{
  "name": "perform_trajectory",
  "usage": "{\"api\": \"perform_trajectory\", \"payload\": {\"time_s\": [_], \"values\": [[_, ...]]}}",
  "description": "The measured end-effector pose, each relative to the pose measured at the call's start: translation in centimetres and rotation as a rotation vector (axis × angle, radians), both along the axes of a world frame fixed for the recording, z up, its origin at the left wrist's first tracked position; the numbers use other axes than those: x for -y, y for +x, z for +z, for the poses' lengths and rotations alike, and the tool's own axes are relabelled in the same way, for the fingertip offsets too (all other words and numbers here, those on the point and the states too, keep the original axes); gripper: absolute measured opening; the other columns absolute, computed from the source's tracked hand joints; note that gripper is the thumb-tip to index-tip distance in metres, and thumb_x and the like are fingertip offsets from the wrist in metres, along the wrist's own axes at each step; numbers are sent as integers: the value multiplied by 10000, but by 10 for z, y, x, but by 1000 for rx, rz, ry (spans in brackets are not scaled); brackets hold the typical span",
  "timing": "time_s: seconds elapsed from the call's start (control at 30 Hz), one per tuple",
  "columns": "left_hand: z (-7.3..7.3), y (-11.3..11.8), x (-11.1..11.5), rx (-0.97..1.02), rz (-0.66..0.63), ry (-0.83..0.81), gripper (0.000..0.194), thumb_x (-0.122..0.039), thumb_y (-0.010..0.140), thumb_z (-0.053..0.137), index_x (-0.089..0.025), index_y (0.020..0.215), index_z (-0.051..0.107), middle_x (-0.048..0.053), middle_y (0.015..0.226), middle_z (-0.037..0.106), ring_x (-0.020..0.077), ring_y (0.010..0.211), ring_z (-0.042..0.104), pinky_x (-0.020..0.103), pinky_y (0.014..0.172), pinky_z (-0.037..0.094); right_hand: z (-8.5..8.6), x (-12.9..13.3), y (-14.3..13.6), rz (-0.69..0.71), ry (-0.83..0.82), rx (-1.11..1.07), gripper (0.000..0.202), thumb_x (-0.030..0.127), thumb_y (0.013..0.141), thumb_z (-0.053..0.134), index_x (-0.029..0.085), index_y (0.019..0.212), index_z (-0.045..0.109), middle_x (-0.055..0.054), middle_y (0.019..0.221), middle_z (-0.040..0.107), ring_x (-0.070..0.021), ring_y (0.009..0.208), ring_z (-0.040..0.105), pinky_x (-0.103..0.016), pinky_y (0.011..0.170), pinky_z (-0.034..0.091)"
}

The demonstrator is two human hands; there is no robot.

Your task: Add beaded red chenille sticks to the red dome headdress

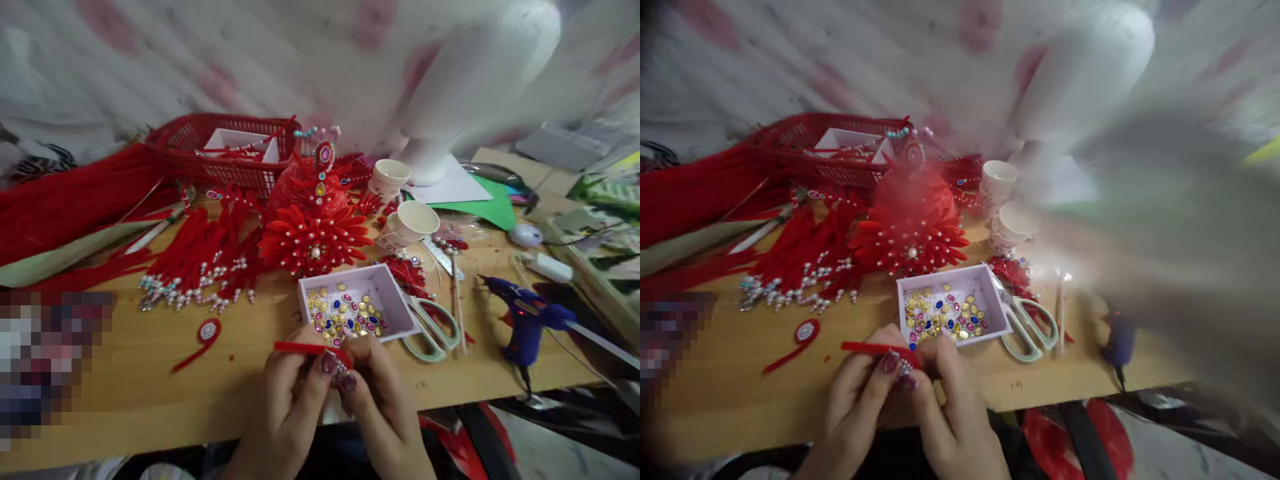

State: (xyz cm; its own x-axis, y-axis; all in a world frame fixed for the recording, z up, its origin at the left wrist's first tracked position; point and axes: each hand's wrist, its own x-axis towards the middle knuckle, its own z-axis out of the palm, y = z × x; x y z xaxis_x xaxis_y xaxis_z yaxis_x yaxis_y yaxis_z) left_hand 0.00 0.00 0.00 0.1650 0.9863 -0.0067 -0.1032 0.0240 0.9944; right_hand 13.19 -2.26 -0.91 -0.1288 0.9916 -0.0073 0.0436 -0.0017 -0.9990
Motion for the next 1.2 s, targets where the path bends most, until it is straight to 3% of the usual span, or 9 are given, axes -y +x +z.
{"api": "perform_trajectory", "payload": {"time_s": [0.13, 0.27, 0.4, 0.53, 0.7, 0.83, 1.0, 1.1, 1.2], "values": [[-4, -6, 3, -17, -58, -13, 260, -340, 1003, 453, -189, 853, 603, 32, 819, 596, 150, 798, 547, 245, 693, 402, 2, -1, 0, 33, 9, 18, 160, 352, 1039, 425, 243, 981, 526, -3, 852, 505, -127, 665, 429, -216, 524, 347], [-5, -5, 5, 112, 44, -137, 295, -374, 963, 533, -178, 747, 584, 24, 755, 549, 151, 783, 532, 232, 618, 379, 1, -3, -3, 30, 19, -27, 148, 335, 1035, 447, 243, 945, 520, 15, 820, 482, -106, 616, 395, -207, 517, 343], [-3, -4, 5, 293, 43, -272, 365, -444, 907, 612, -163, 678, 573, -6, 668, 471, 104, 639, 450, 207, 518, 317, 0, -7, -3, 93, -103, -224, 201, 391, 1017, 493, 234, 894, 519, 44, 731, 454, -79, 543, 380, -185, 473, 324], [3, -3, 4, 326, 13, -456, 446, -579, 865, 605, -161, 714, 581, -35, 588, 424, 69, 512, 356, 188, 456, 278, -1, -11, 0, 102, -210, -393, 252, 439, 988, 542, 221, 865, 518, 59, 671, 455, -56, 482, 378, -159, 433, 318], [9, -1, 2, 284, 41, -395, 387, -550, 804, 696, -170, 737, 668, -3, 658, 563, 88, 563, 482, 187, 519, 426, -1, -13, -1, 101, -252, -408, 329, 515, 961, 556, 211, 845, 508, 60, 657, 453, -52, 456, 378, -162, 417, 317], [8, -3, 2, 157, 81, -433, 431, -604, 785, 680, -177, 813, 730, 3, 637, 599, 106, 522, 499, 226, 514, 466, 3, -11, -4, 101, -260, -382, 534, 726, 929, 373, 221, 816, 505, 51, 621, 408, -102, 485, 381, -214, 439, 339], [-1, -7, 1, -44, 68, -235, 431, -578, 849, 622, -174, 723, 706, 38, 707, 657, 141, 678, 593, 230, 651, 492, 3, -4, -1, -61, -209, -117, 418, 616, 934, 516, 227, 801, 593, -6, 723, 553, -170, 663, 507, -279, 600, 416], [-4, -6, 2, -68, 74, -189, 490, -573, 900, 548, -167, 645, 644, 18, 595, 578, 117, 594, 541, 203, 565, 444, -3, -3, 0, -43, -166, -101, 392, 551, 972, 493, 228, 776, 600, -10, 728, 559, -177, 689, 508, -288, 628, 414], [-1, -4, 3, 16, 203, -286, 511, -612, 878, 553, -165, 637, 603, -20, 541, 500, 72, 475, 442, 170, 446, 360, -6, -6, 0, -36, -148, -155, 367, 483, 1007, 458, 221, 774, 567, 3, 708, 503, -162, 676, 467, -278, 621, 395]]}}
